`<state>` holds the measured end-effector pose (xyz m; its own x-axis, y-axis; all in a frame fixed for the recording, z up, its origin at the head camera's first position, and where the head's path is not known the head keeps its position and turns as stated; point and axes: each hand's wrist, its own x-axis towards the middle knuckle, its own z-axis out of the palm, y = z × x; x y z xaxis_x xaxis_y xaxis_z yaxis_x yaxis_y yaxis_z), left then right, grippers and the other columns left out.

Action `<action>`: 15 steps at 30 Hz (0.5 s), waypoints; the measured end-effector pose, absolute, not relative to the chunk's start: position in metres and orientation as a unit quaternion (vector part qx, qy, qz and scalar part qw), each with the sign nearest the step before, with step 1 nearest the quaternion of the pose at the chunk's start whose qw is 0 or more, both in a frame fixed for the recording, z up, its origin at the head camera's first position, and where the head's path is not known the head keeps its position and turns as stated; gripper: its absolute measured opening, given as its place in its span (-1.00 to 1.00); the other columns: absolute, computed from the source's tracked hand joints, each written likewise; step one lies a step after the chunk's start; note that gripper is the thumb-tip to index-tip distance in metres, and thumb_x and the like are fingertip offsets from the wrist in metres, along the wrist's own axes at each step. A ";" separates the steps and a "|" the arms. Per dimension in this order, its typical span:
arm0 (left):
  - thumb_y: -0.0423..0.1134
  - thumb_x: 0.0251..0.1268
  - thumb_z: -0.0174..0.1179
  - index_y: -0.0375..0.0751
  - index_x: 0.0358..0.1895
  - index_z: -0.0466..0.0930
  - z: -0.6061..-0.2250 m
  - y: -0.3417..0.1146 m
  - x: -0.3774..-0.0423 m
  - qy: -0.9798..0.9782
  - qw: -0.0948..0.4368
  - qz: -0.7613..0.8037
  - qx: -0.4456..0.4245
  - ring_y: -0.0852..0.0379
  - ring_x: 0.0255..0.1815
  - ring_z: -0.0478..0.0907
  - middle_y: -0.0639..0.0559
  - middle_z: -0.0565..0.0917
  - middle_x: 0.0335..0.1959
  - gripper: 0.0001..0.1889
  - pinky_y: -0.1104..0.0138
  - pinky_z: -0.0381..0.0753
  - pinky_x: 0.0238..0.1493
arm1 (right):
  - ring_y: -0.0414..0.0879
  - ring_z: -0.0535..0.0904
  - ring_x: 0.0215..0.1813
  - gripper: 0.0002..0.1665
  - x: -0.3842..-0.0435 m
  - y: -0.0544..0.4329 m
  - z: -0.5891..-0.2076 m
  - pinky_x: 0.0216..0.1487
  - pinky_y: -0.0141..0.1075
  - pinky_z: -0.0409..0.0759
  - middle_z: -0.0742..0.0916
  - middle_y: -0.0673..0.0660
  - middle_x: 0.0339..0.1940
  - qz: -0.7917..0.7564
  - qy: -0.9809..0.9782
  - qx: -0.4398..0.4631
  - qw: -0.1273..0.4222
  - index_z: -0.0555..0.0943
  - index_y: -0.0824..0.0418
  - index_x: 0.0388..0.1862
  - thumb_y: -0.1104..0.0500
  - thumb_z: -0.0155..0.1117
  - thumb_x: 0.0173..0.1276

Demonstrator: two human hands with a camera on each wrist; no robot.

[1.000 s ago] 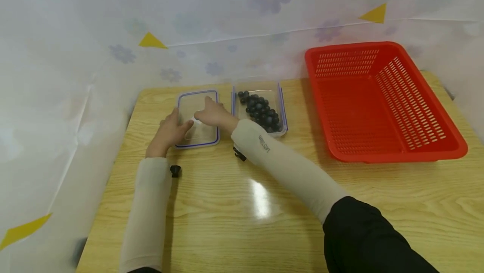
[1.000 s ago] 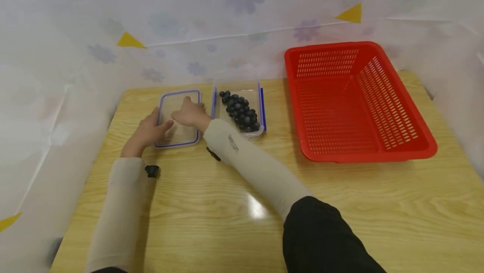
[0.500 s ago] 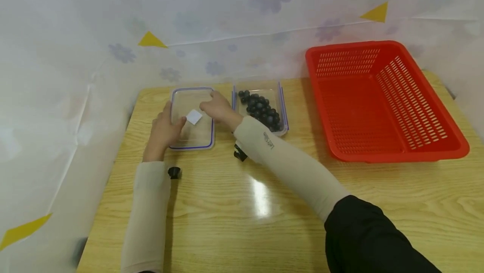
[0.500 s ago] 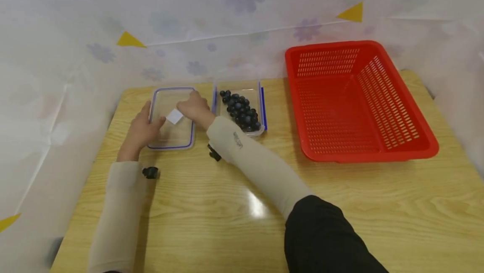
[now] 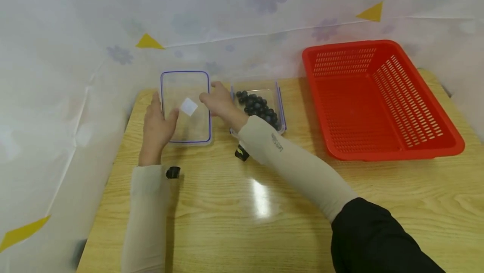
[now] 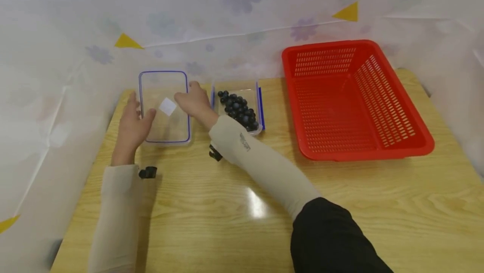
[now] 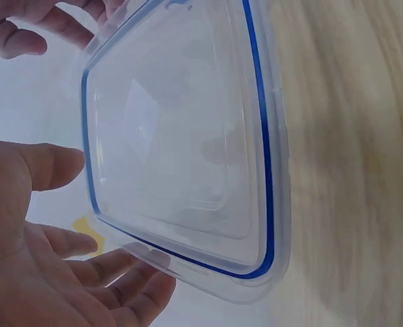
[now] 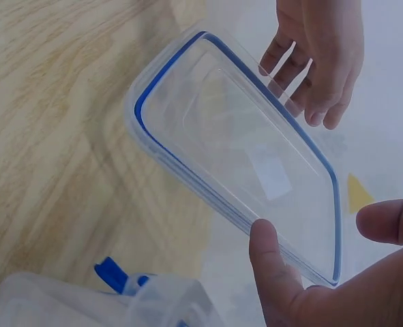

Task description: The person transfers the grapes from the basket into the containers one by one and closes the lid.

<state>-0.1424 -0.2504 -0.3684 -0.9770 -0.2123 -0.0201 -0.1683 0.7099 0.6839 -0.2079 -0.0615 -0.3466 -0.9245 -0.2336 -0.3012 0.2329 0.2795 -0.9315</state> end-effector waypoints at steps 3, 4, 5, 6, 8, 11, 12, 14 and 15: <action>0.03 0.58 -0.03 -0.17 0.65 -0.40 -0.362 -0.246 -0.140 -0.918 0.044 -0.377 0.112 -0.31 0.57 -0.01 -0.36 -0.03 0.60 -0.12 -0.14 0.00 0.50 | -0.12 0.48 -0.32 -0.14 -0.206 -0.061 -0.342 -0.30 -0.33 0.61 0.44 0.17 0.45 -0.597 0.785 -0.006 0.165 0.16 0.12 0.62 0.20 0.19 0.37; 0.04 0.57 -0.03 -0.15 0.65 -0.41 -0.360 -0.245 -0.139 -0.915 0.047 -0.384 0.116 -0.29 0.56 0.02 -0.32 -0.03 0.61 -0.11 -0.12 0.02 0.50 | -0.14 0.44 -0.38 -0.14 -0.205 -0.061 -0.340 -0.35 -0.33 0.57 0.50 0.18 0.37 -0.596 0.788 -0.010 0.155 0.17 0.12 0.61 0.21 0.20 0.36; 0.04 0.57 -0.02 -0.14 0.65 -0.42 -0.358 -0.243 -0.138 -0.912 0.052 -0.390 0.119 -0.28 0.55 0.06 -0.29 -0.02 0.61 -0.11 -0.10 0.05 0.50 | -0.15 0.41 -0.44 -0.14 -0.204 -0.060 -0.338 -0.41 -0.33 0.52 0.56 0.17 0.27 -0.592 0.792 -0.011 0.147 0.18 0.11 0.60 0.20 0.21 0.35; 0.04 0.57 -0.02 -0.12 0.65 -0.42 -0.356 -0.242 -0.137 -0.908 0.057 -0.396 0.121 -0.26 0.54 0.09 -0.26 -0.02 0.62 -0.11 -0.09 0.08 0.49 | -0.16 0.38 -0.50 -0.15 -0.203 -0.059 -0.336 -0.47 -0.33 0.48 0.61 0.15 0.13 -0.591 0.794 -0.013 0.139 0.20 0.09 0.59 0.20 0.22 0.35; 0.03 0.57 -0.01 -0.08 0.65 -0.41 -0.353 -0.240 -0.135 -0.902 0.069 -0.410 0.119 -0.24 0.53 0.13 -0.19 -0.01 0.63 -0.12 -0.09 0.16 0.47 | -0.14 0.45 -0.43 -0.18 -0.200 -0.056 -0.332 -0.42 -0.29 0.49 0.62 0.11 0.02 -0.587 0.799 -0.021 0.127 0.22 0.07 0.58 0.17 0.22 0.36; 0.02 0.57 -0.01 0.00 0.66 -0.38 -0.349 -0.237 -0.131 -0.890 0.083 -0.433 0.114 -0.18 0.55 0.10 -0.09 0.00 0.63 -0.14 -0.08 0.20 0.45 | -0.08 0.51 -0.24 -0.22 -0.197 -0.050 -0.328 -0.29 -0.25 0.53 0.59 0.05 -0.06 -0.581 0.806 -0.038 0.110 0.24 0.05 0.58 0.14 0.18 0.39; 0.02 0.57 -0.01 0.02 0.66 -0.37 -0.348 -0.236 -0.131 -0.887 0.089 -0.439 0.111 -0.16 0.55 0.09 -0.07 0.01 0.63 -0.15 -0.07 0.21 0.45 | -0.07 0.51 -0.18 -0.23 -0.196 -0.049 -0.327 -0.23 -0.23 0.54 0.57 0.06 -0.03 -0.582 0.806 -0.047 0.101 0.25 0.06 0.58 0.14 0.16 0.39; 0.03 0.57 -0.02 0.08 0.66 -0.35 -0.347 -0.234 -0.129 -0.880 0.098 -0.452 0.107 -0.12 0.56 0.08 -0.03 0.01 0.63 -0.17 -0.02 0.20 0.46 | -0.05 0.49 -0.13 -0.24 -0.195 -0.047 -0.326 -0.18 -0.22 0.54 0.52 0.05 0.00 -0.585 0.804 -0.059 0.086 0.27 0.06 0.57 0.16 0.14 0.38; 0.03 0.57 -0.02 0.09 0.66 -0.34 -0.347 -0.233 -0.129 -0.877 0.105 -0.457 0.105 -0.11 0.56 0.09 -0.03 0.02 0.62 -0.17 0.00 0.20 0.47 | -0.06 0.48 -0.14 -0.24 -0.194 -0.046 -0.326 -0.20 -0.23 0.53 0.51 0.06 -0.02 -0.589 0.802 -0.065 0.077 0.28 0.06 0.56 0.18 0.14 0.38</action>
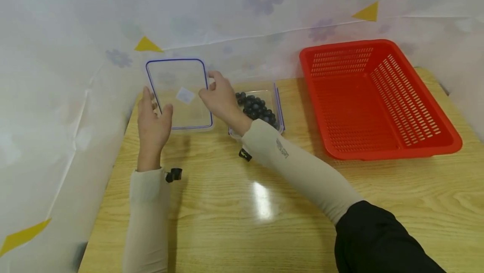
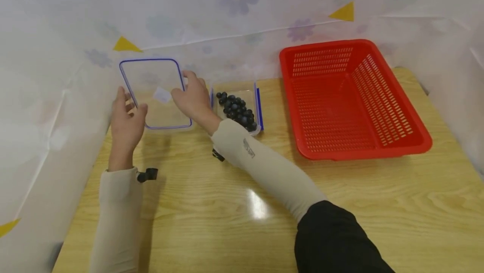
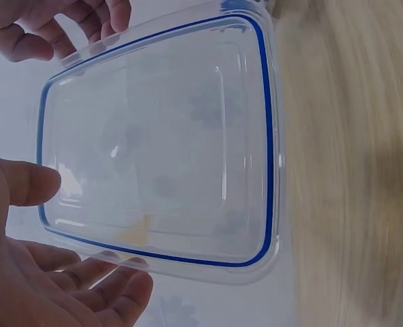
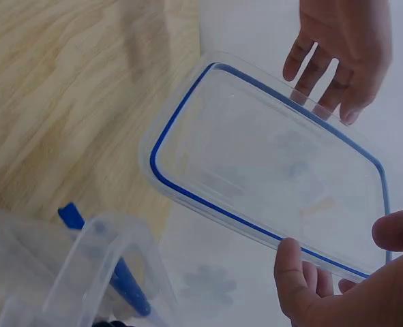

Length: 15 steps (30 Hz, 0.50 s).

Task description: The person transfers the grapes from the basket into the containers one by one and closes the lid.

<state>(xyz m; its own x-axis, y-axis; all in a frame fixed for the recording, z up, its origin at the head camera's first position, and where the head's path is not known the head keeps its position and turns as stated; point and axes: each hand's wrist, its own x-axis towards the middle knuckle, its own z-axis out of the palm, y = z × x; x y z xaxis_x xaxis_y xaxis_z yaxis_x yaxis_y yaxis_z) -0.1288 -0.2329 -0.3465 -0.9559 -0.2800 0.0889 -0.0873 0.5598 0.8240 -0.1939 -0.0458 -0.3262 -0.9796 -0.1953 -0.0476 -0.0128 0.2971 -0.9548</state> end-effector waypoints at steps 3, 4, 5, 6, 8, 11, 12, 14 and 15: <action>0.05 0.57 -0.01 0.12 0.67 -0.28 -0.347 -0.230 -0.127 -0.866 0.128 -0.474 0.093 -0.05 0.55 0.12 -0.04 0.06 0.61 -0.19 0.07 0.19 0.47 | -0.06 0.48 -0.14 -0.25 -0.192 -0.043 -0.326 -0.23 -0.23 0.53 0.51 0.08 -0.03 -0.607 0.789 -0.079 0.050 0.33 0.09 0.54 0.25 0.15 0.35; 0.05 0.57 -0.01 0.14 0.66 -0.27 -0.347 -0.230 -0.127 -0.862 0.133 -0.481 0.088 -0.03 0.55 0.13 -0.04 0.06 0.61 -0.20 0.09 0.18 0.48 | -0.06 0.48 -0.12 -0.26 -0.191 -0.041 -0.325 -0.21 -0.23 0.54 0.51 0.08 -0.03 -0.613 0.785 -0.082 0.042 0.34 0.09 0.54 0.27 0.14 0.35; 0.06 0.57 -0.01 0.14 0.66 -0.25 -0.347 -0.229 -0.126 -0.858 0.140 -0.487 0.082 -0.02 0.54 0.13 -0.05 0.07 0.61 -0.21 0.10 0.18 0.48 | -0.06 0.49 -0.09 -0.26 -0.191 -0.040 -0.325 -0.18 -0.23 0.54 0.51 0.09 -0.03 -0.618 0.781 -0.086 0.034 0.35 0.10 0.53 0.28 0.14 0.34; 0.06 0.57 -0.01 0.13 0.66 -0.23 -0.347 -0.229 -0.126 -0.853 0.148 -0.495 0.076 -0.01 0.54 0.14 -0.05 0.08 0.60 -0.22 0.11 0.18 0.48 | -0.07 0.48 -0.06 -0.27 -0.190 -0.039 -0.325 -0.14 -0.24 0.54 0.51 0.09 -0.03 -0.619 0.780 -0.090 0.023 0.36 0.12 0.52 0.29 0.14 0.34; 0.08 0.58 -0.02 0.12 0.66 -0.20 -0.346 -0.227 -0.126 -0.839 0.160 -0.516 0.061 -0.01 0.54 0.15 -0.05 0.08 0.60 -0.23 0.12 0.17 0.48 | -0.07 0.49 -0.02 -0.28 -0.189 -0.037 -0.324 -0.07 -0.25 0.53 0.52 0.08 -0.03 -0.616 0.782 -0.096 0.006 0.39 0.12 0.50 0.32 0.13 0.32; 0.09 0.59 -0.05 0.04 0.66 -0.14 -0.346 -0.226 -0.126 -0.811 0.185 -0.554 0.029 -0.04 0.54 0.14 -0.09 0.09 0.59 -0.26 0.09 0.14 0.50 | -0.08 0.49 0.01 -0.29 -0.188 -0.034 -0.324 0.03 -0.29 0.51 0.55 0.09 -0.03 -0.601 0.791 -0.115 -0.028 0.42 0.15 0.48 0.38 0.11 0.31; 0.09 0.60 -0.06 0.00 0.66 -0.12 -0.345 -0.225 -0.126 -0.801 0.193 -0.566 0.019 -0.04 0.54 0.13 -0.11 0.09 0.59 -0.27 0.08 0.13 0.50 | -0.08 0.49 0.01 -0.28 -0.188 -0.032 -0.324 0.04 -0.31 0.51 0.55 0.09 -0.03 -0.597 0.792 -0.122 -0.041 0.43 0.16 0.47 0.41 0.10 0.29; 0.11 0.60 -0.08 -0.05 0.65 -0.08 -0.345 -0.223 -0.127 -0.783 0.209 -0.586 0.002 -0.02 0.54 0.11 -0.13 0.11 0.57 -0.27 0.09 0.09 0.51 | -0.07 0.49 0.01 -0.28 -0.187 -0.030 -0.324 0.05 -0.35 0.51 0.57 0.12 -0.02 -0.593 0.790 -0.138 -0.066 0.45 0.19 0.45 0.47 0.07 0.27; 0.13 0.59 -0.08 -0.07 0.64 -0.06 -0.345 -0.222 -0.127 -0.772 0.215 -0.598 -0.006 -0.02 0.54 0.11 -0.14 0.11 0.56 -0.27 0.08 0.08 0.51 | -0.06 0.49 0.02 -0.28 -0.187 -0.028 -0.324 0.06 -0.37 0.51 0.58 0.15 -0.02 -0.593 0.787 -0.148 -0.081 0.46 0.21 0.44 0.50 0.06 0.26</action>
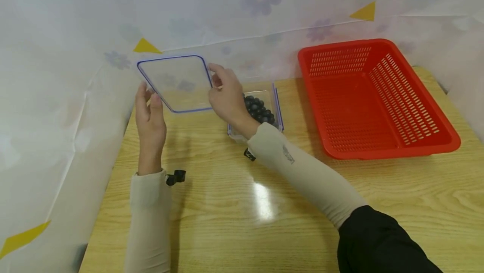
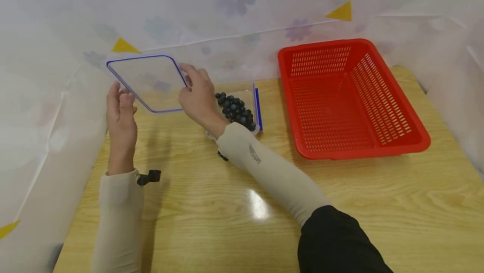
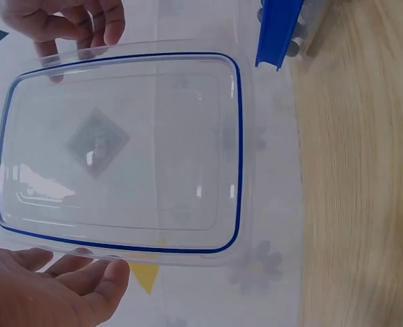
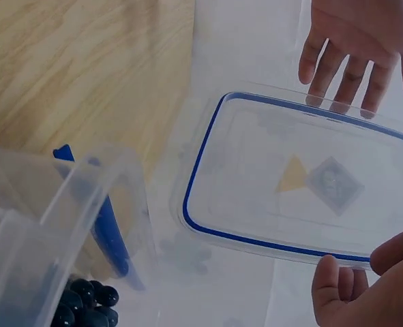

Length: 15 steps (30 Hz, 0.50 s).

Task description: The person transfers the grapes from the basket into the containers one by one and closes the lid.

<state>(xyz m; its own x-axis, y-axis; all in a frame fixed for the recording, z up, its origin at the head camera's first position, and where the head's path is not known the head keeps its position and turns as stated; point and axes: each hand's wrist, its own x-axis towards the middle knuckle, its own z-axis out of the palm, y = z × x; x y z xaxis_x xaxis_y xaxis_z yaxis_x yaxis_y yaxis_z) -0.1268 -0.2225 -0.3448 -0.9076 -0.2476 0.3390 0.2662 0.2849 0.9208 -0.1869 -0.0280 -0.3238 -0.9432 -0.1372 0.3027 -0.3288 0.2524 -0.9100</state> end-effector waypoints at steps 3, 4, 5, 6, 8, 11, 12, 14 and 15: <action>0.18 0.58 -0.10 -0.11 0.61 0.00 -0.345 -0.220 -0.127 -0.735 0.228 -0.638 -0.023 0.00 0.52 0.15 -0.15 0.16 0.53 -0.27 0.11 0.10 0.50 | -0.03 0.50 0.02 -0.30 -0.187 -0.023 -0.324 0.05 -0.41 0.50 0.60 0.19 -0.01 0.596 -0.777 0.166 0.116 0.50 0.26 0.40 0.54 -0.01 0.25; 0.19 0.57 -0.11 -0.10 0.60 0.03 -0.345 -0.218 -0.126 -0.721 0.230 -0.653 -0.030 0.00 0.52 0.16 -0.15 0.18 0.51 -0.28 0.12 0.11 0.49 | -0.03 0.51 0.02 -0.32 -0.187 -0.022 -0.324 0.05 -0.42 0.50 0.60 0.20 0.00 0.599 -0.772 0.169 0.128 0.52 0.27 0.38 0.54 -0.02 0.27; 0.21 0.57 -0.11 -0.11 0.58 0.05 -0.345 -0.217 -0.126 -0.702 0.233 -0.672 -0.042 -0.02 0.52 0.17 -0.17 0.19 0.49 -0.28 0.12 0.11 0.49 | -0.02 0.53 0.03 -0.37 -0.187 -0.020 -0.324 0.05 -0.41 0.51 0.62 0.22 0.00 0.600 -0.768 0.173 0.143 0.54 0.30 0.35 0.53 -0.02 0.32; 0.24 0.56 -0.12 -0.12 0.56 0.08 -0.345 -0.215 -0.126 -0.682 0.234 -0.691 -0.054 -0.03 0.53 0.17 -0.18 0.19 0.48 -0.29 0.12 0.12 0.49 | -0.02 0.54 0.04 -0.43 -0.187 -0.018 -0.324 0.07 -0.42 0.50 0.64 0.22 0.01 0.602 -0.763 0.175 0.157 0.57 0.31 0.32 0.51 -0.01 0.37; 0.29 0.53 -0.12 -0.11 0.48 0.15 -0.344 -0.211 -0.126 -0.645 0.237 -0.723 -0.073 -0.04 0.55 0.16 -0.19 0.24 0.44 -0.30 0.16 0.14 0.48 | -0.03 0.57 0.03 -0.56 -0.187 -0.014 -0.324 0.08 -0.42 0.51 0.68 0.22 -0.01 0.610 -0.749 0.180 0.189 0.63 0.32 0.25 0.46 0.05 0.46; 0.37 0.47 -0.14 -0.14 0.33 0.28 -0.342 -0.205 -0.126 -0.587 0.244 -0.766 -0.096 -0.07 0.54 0.18 -0.24 0.33 0.32 -0.31 0.15 0.19 0.45 | -0.01 0.61 0.04 -0.70 -0.187 -0.009 -0.325 0.14 -0.40 0.52 0.71 0.25 -0.04 0.626 -0.716 0.198 0.236 0.69 0.34 0.11 0.41 0.15 0.50; 0.35 0.50 -0.21 -0.15 0.27 0.31 -0.341 -0.202 -0.126 -0.574 0.245 -0.775 -0.097 -0.06 0.53 0.19 -0.25 0.37 0.28 -0.34 0.16 0.20 0.43 | -0.01 0.62 0.03 -0.72 -0.187 -0.007 -0.325 0.15 -0.38 0.53 0.71 0.26 -0.05 0.633 -0.705 0.203 0.247 0.70 0.36 0.08 0.42 0.16 0.49; 0.29 0.57 -0.41 -0.17 0.17 0.33 -0.339 -0.197 -0.125 -0.548 0.240 -0.796 -0.094 -0.05 0.51 0.24 -0.27 0.42 0.22 -0.38 0.14 0.21 0.43 | 0.02 0.62 0.04 -0.74 -0.188 -0.003 -0.326 0.16 -0.34 0.55 0.71 0.28 -0.05 0.653 -0.680 0.211 0.259 0.70 0.40 0.03 0.46 0.16 0.47; 0.26 0.58 -0.53 -0.18 0.15 0.32 -0.339 -0.195 -0.125 -0.539 0.234 -0.804 -0.091 -0.04 0.50 0.25 -0.27 0.44 0.24 -0.37 0.13 0.20 0.44 | 0.02 0.62 0.04 -0.75 -0.187 -0.001 -0.326 0.15 -0.32 0.55 0.71 0.29 -0.05 0.665 -0.668 0.209 0.260 0.70 0.41 0.02 0.47 0.15 0.47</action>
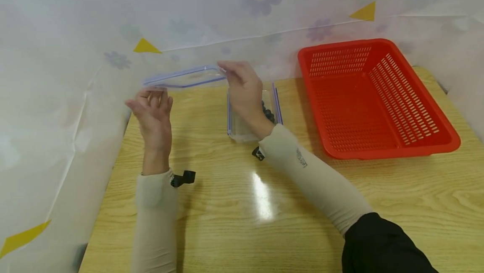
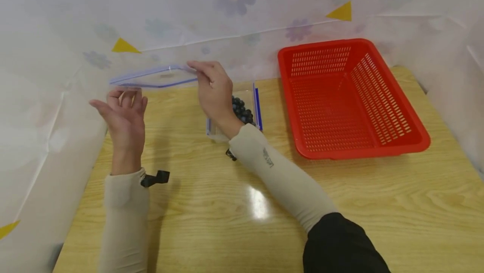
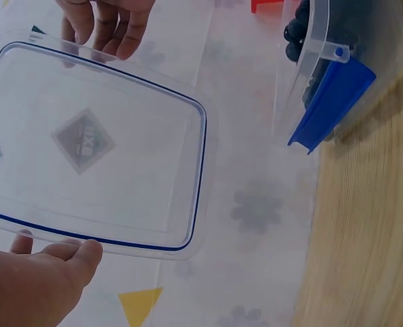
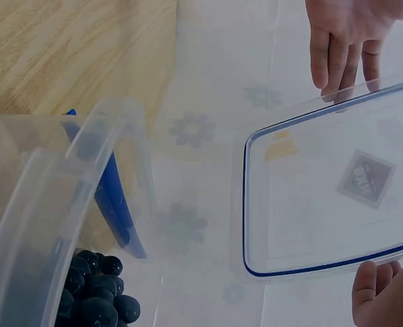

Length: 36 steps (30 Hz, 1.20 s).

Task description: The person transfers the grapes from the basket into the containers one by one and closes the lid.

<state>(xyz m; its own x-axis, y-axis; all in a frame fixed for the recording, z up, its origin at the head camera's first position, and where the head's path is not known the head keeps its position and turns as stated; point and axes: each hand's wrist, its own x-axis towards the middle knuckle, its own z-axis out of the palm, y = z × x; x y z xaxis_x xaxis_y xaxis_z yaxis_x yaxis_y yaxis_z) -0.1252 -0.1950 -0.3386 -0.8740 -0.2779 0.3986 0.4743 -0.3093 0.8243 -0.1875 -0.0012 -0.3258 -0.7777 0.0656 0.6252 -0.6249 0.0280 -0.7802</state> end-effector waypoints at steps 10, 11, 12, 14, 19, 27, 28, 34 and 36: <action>0.17 0.54 0.03 -0.21 -0.06 0.43 -0.348 -0.168 -0.132 -0.504 0.205 -0.832 -0.107 -0.09 0.55 0.15 -0.31 0.23 0.52 -0.56 0.27 0.20 0.46 | -0.07 0.66 -0.05 -0.71 -0.184 0.021 -0.320 0.08 -0.23 0.61 0.75 0.29 -0.06 0.751 -0.602 0.119 0.245 0.69 0.47 -0.01 0.41 0.15 0.36; 0.04 0.54 0.10 -0.22 -0.02 0.44 -0.350 -0.165 -0.133 -0.503 0.200 -0.833 -0.114 -0.08 0.52 0.18 -0.29 0.24 0.52 -0.65 0.27 0.24 0.44 | -0.07 0.65 -0.07 -0.69 -0.183 0.022 -0.320 0.06 -0.22 0.62 0.75 0.28 -0.07 0.754 -0.599 0.113 0.244 0.69 0.47 0.00 0.42 0.14 0.34; -0.09 0.53 0.14 -0.23 0.03 0.43 -0.351 -0.163 -0.134 -0.497 0.194 -0.836 -0.123 -0.07 0.50 0.20 -0.29 0.23 0.51 -0.72 0.27 0.29 0.41 | -0.07 0.65 -0.09 -0.68 -0.183 0.024 -0.321 0.05 -0.22 0.63 0.74 0.29 -0.07 0.758 -0.596 0.107 0.241 0.69 0.48 0.00 0.43 0.13 0.32; -0.31 0.46 0.14 -0.26 0.14 0.40 -0.353 -0.160 -0.135 -0.480 0.184 -0.848 -0.129 -0.06 0.42 0.28 -0.23 0.30 0.45 -0.72 0.29 0.41 0.31 | -0.04 0.64 -0.06 -0.67 -0.183 0.027 -0.322 0.09 -0.22 0.62 0.73 0.30 -0.03 0.765 -0.590 0.105 0.236 0.68 0.49 0.02 0.46 0.13 0.32; -0.55 0.29 0.03 -0.24 0.31 0.29 -0.355 -0.152 -0.137 -0.463 0.160 -0.861 -0.137 -0.08 0.40 0.29 -0.21 0.28 0.44 -0.49 0.29 0.53 0.19 | -0.03 0.53 0.26 -0.54 -0.181 0.036 -0.323 0.31 -0.26 0.47 0.64 0.23 0.26 0.791 -0.575 0.119 0.170 0.57 0.46 0.25 0.52 0.07 0.40; -0.61 0.05 -0.09 -0.28 0.60 -0.13 -0.358 -0.139 -0.137 -0.509 0.129 -0.844 -0.113 0.06 0.60 0.01 -0.11 0.01 0.62 -0.08 0.17 0.20 0.48 | -0.10 0.23 0.52 -0.20 -0.177 0.048 -0.329 0.43 -0.34 0.27 0.30 0.17 0.60 0.802 -0.583 0.117 0.064 0.21 0.36 0.57 0.57 0.07 0.35; -0.61 0.03 -0.11 -0.29 0.61 -0.17 -0.359 -0.138 -0.137 -0.516 0.126 -0.840 -0.112 0.06 0.60 -0.01 -0.11 -0.03 0.63 -0.05 0.17 0.17 0.49 | -0.11 0.21 0.53 -0.17 -0.176 0.049 -0.330 0.44 -0.35 0.25 0.28 0.16 0.61 0.788 -0.601 0.118 0.062 0.19 0.35 0.58 0.56 0.10 0.34; -0.61 -0.06 -0.14 -0.29 0.64 -0.30 -0.366 -0.132 -0.142 -0.544 0.113 -0.824 -0.112 0.10 0.63 -0.13 -0.11 -0.15 0.67 0.03 0.20 -0.01 0.54 | -0.29 0.04 0.57 -0.12 -0.177 0.060 -0.340 0.48 -0.47 -0.02 0.21 0.05 0.64 0.689 -0.710 0.137 0.051 0.12 0.23 0.64 0.47 0.17 0.39; -0.60 -0.08 -0.15 -0.31 0.63 -0.32 -0.369 -0.129 -0.144 -0.554 0.109 -0.818 -0.110 0.10 0.63 -0.15 -0.13 -0.17 0.67 0.04 0.22 -0.07 0.55 | -0.31 0.01 0.58 -0.12 -0.176 0.063 -0.342 0.49 -0.48 -0.05 0.20 0.03 0.64 0.679 -0.720 0.137 0.046 0.11 0.20 0.65 0.48 0.13 0.40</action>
